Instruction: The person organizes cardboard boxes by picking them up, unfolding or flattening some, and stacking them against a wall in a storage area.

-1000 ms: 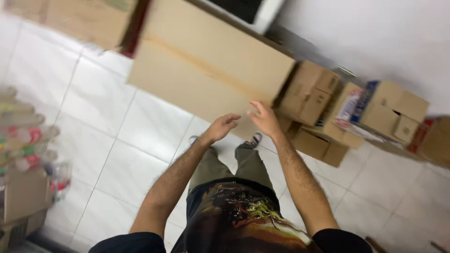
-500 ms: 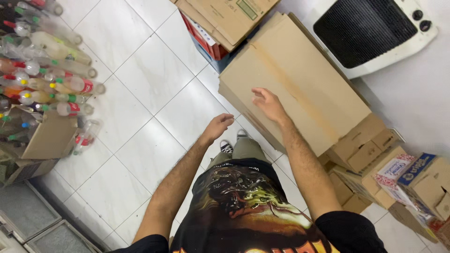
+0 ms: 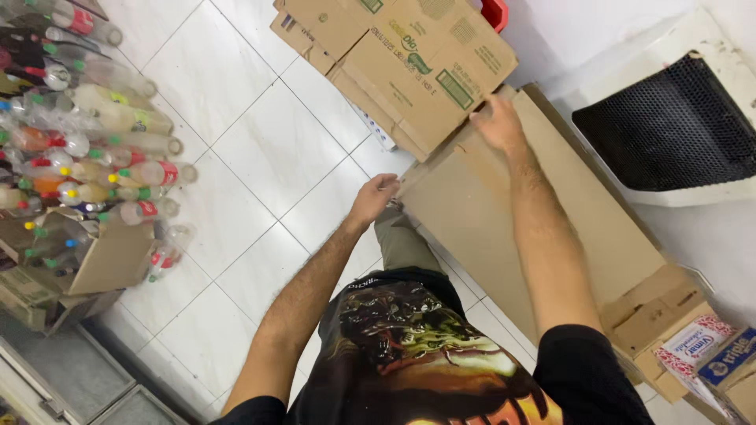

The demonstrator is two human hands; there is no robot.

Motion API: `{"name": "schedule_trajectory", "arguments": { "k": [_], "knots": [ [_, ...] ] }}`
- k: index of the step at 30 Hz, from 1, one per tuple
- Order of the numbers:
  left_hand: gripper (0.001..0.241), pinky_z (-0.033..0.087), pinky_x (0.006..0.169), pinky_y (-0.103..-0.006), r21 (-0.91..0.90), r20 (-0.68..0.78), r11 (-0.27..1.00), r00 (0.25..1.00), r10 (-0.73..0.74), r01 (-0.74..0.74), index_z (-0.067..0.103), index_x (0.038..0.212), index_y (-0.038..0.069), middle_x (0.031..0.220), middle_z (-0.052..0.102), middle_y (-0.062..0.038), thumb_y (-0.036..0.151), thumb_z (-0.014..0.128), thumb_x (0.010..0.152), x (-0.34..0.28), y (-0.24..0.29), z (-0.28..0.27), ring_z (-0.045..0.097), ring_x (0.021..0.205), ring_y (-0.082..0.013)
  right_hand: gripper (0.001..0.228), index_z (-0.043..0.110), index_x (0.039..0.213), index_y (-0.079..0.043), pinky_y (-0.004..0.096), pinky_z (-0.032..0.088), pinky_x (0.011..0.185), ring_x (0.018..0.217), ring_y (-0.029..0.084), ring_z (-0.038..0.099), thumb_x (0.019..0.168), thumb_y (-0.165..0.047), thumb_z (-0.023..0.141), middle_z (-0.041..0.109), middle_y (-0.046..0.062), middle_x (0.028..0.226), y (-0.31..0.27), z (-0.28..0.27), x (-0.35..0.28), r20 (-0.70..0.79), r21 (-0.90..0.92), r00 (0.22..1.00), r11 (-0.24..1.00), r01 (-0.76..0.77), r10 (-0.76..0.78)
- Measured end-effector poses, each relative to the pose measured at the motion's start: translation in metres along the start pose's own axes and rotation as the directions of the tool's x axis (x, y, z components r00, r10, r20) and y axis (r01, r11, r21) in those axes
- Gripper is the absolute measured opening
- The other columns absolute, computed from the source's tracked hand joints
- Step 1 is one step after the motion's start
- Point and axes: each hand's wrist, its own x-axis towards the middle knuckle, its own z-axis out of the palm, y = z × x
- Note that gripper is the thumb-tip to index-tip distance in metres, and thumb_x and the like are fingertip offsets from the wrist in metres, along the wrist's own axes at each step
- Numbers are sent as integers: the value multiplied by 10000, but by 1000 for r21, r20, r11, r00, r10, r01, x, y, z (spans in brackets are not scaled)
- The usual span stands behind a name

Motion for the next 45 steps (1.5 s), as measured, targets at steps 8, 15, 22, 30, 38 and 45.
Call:
{"name": "schedule_trajectory", "arguments": {
  "k": [8,15,22,30,38,45],
  "knots": [
    [780,553,1117,-421,-324,-107,932,973,-207,163,496,1644,80,1346,698,-57,352,649,929,106,67,-52,662,1282,-216,703,464,1594,-13,551,334,1256,1468,429,430,1029,-322,746,479,227,1588,5,-32,135,-139,-97,990,995,-35,21],
    [666,629,1112,-427,-330,-79,935,983,-166,132,465,1650,25,1426,667,-279,262,690,1069,147,51,-71,729,1278,-381,462,643,1380,-98,584,499,1196,1453,445,495,1036,-332,844,471,141,1453,10,-26,142,-193,-60,980,996,-61,48],
    [458,685,879,-292,-303,-99,944,981,-164,128,659,1368,5,1134,730,-155,236,798,997,158,17,-91,779,982,-209,571,562,1509,-42,529,493,1166,1422,370,562,1069,-266,849,571,176,1429,20,-8,110,-233,134,971,991,-15,47],
    [295,637,988,-443,-227,279,972,960,4,62,717,1227,18,1121,739,-187,191,814,1009,153,-42,-150,791,1051,-288,260,658,1100,68,502,499,747,892,405,645,1135,-161,776,602,241,1065,-49,-19,-95,-527,119,820,936,331,-223],
    [471,588,1065,-461,-132,188,967,952,241,-219,626,1454,-10,1241,724,-242,215,687,1045,92,56,-241,720,1146,-328,112,822,1096,-24,324,470,622,726,238,621,1017,-17,901,625,131,993,-98,-12,-349,-793,39,579,932,359,-190],
    [613,536,1111,-392,160,466,830,782,414,-535,517,1578,97,1536,661,-89,299,667,1019,1,208,-206,642,1371,-217,237,824,1244,-82,306,557,871,932,202,667,1046,39,773,667,77,1070,-117,38,-472,-742,-57,641,971,232,-196]
  ]
}}
